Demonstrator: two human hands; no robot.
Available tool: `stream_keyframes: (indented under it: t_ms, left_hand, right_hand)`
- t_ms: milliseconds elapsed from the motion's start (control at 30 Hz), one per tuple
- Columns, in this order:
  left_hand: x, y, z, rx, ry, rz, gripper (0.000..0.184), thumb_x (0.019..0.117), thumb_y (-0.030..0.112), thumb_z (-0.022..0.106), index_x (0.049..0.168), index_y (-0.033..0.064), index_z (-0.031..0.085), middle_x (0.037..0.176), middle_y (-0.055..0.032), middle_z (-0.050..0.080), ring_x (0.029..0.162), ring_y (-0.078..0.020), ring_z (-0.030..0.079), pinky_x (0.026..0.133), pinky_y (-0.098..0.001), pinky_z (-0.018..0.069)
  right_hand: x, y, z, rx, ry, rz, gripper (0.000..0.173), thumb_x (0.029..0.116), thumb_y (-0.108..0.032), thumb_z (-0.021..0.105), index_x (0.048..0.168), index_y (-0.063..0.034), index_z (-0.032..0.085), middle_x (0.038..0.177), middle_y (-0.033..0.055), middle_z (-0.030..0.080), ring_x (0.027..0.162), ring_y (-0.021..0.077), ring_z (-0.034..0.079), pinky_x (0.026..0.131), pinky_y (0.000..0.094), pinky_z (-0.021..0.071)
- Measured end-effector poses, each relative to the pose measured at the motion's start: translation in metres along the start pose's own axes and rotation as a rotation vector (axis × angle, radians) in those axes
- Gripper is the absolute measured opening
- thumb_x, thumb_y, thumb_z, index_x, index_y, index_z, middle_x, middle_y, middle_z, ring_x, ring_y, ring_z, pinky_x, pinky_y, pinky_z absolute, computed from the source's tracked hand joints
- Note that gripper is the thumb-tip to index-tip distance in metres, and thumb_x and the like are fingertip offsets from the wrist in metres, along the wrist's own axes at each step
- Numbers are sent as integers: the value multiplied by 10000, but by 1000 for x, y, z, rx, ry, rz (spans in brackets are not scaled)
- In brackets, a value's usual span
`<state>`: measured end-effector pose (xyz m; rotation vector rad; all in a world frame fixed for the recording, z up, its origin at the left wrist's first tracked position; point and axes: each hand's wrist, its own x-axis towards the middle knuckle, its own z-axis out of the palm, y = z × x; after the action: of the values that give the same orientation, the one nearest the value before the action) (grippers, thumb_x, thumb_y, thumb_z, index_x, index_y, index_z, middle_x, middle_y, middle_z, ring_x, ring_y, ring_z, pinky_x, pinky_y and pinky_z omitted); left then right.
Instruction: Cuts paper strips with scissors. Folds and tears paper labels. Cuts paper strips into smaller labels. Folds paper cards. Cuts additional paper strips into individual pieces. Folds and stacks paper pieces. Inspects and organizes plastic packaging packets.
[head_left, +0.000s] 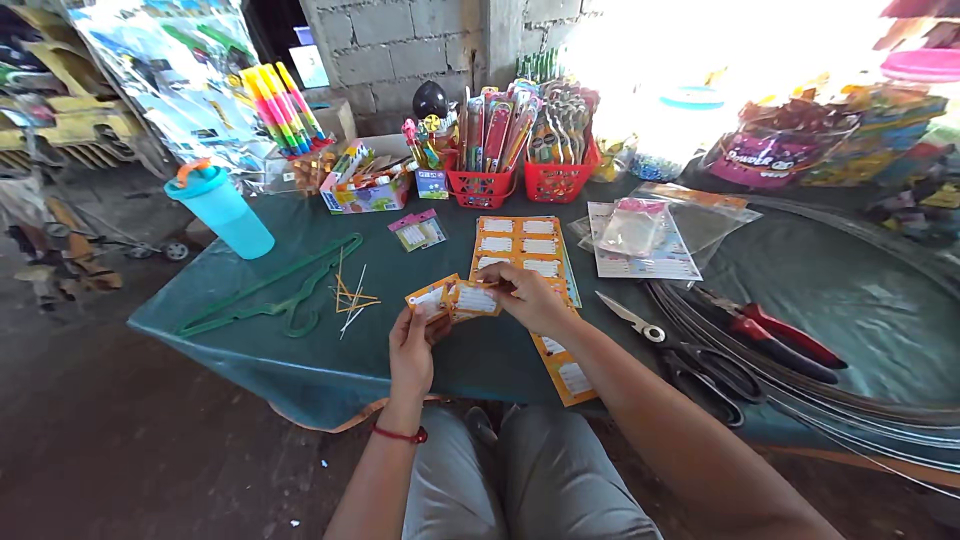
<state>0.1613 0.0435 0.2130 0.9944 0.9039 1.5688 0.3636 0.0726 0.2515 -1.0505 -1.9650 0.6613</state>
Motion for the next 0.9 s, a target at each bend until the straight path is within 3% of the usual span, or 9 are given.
stream_keyframes:
  t_ms: [67, 167, 333, 433, 533, 633, 700, 800, 900]
  left_hand:
    - [-2, 0, 1, 22, -16, -8, 309, 1107, 102, 265, 1221, -28, 520, 988, -57, 731, 859, -135, 741, 800, -304, 622]
    - [-4, -3, 0, 140, -101, 20, 360, 1089, 114, 278, 1294, -93, 490, 1057, -48, 689, 911, -93, 708, 854, -287, 595]
    - [-2, -8, -6, 418, -292, 148, 316, 989, 98, 493, 1230, -89, 577, 1080, -67, 690, 981, -42, 671, 901, -248, 560]
    - [-1, -9, -7, 481, -311, 191, 260, 1029, 75, 482, 1193, -88, 602, 1048, -59, 699, 975, -8, 660, 909, -223, 542]
    - [-1, -8, -9, 446, -327, 213, 264, 1042, 65, 453, 1206, -98, 582, 1075, -69, 689, 1014, -17, 658, 949, -229, 537]
    - [-7, 1, -16, 623, -322, 297, 307, 1018, 107, 496, 1224, -84, 619, 1162, -143, 664, 1094, -108, 635, 975, -284, 519]
    - [-17, 11, -21, 833, -236, 371, 286, 983, 154, 578, 1144, -55, 690, 1164, -182, 646, 1041, -192, 630, 899, -338, 531]
    - [-29, 21, -27, 1054, -188, 332, 279, 929, 205, 691, 1116, 0, 717, 1108, -174, 656, 825, -218, 638, 713, -375, 542]
    - [-32, 20, -28, 1108, -279, 222, 292, 933, 196, 710, 1150, 1, 706, 1092, -171, 669, 876, -248, 666, 776, -412, 564]
  right_hand:
    - [-1, 1, 0, -18, 20, -26, 240, 1000, -48, 586, 1210, 33, 670, 1098, 161, 694, 925, 176, 672, 844, 308, 553]
    - [-1, 5, 6, -51, 55, -101, 177, 978, -35, 605, 1095, 37, 717, 1038, 172, 688, 880, 191, 671, 799, 309, 563]
    - [-3, 8, 13, -61, 84, -124, 147, 959, -29, 638, 1060, 1, 739, 1070, 163, 647, 895, 181, 659, 795, 298, 572]
    - [-3, 7, 14, -16, 76, -144, 135, 951, -31, 641, 1038, 7, 737, 1146, 175, 616, 961, 176, 650, 823, 284, 572]
    - [0, 7, 13, 29, -15, -149, 179, 976, -47, 616, 1120, 28, 690, 1228, 179, 650, 1029, 178, 678, 880, 300, 573]
    - [-2, -5, 8, -42, -125, -142, 266, 999, -60, 607, 1256, 4, 593, 1102, 125, 716, 944, 175, 711, 854, 338, 585]
    - [-7, -18, 8, -133, -163, -159, 318, 1011, -69, 588, 1324, -12, 590, 1046, 128, 726, 910, 215, 715, 842, 388, 581]
    - [-15, -24, 16, -215, -205, -216, 236, 1014, -67, 558, 1203, -7, 686, 1052, 150, 729, 935, 265, 712, 854, 428, 574]
    - [-22, -20, 26, -311, -232, -227, 256, 1013, -76, 568, 1238, -16, 672, 1133, 159, 722, 1062, 323, 694, 951, 474, 543]
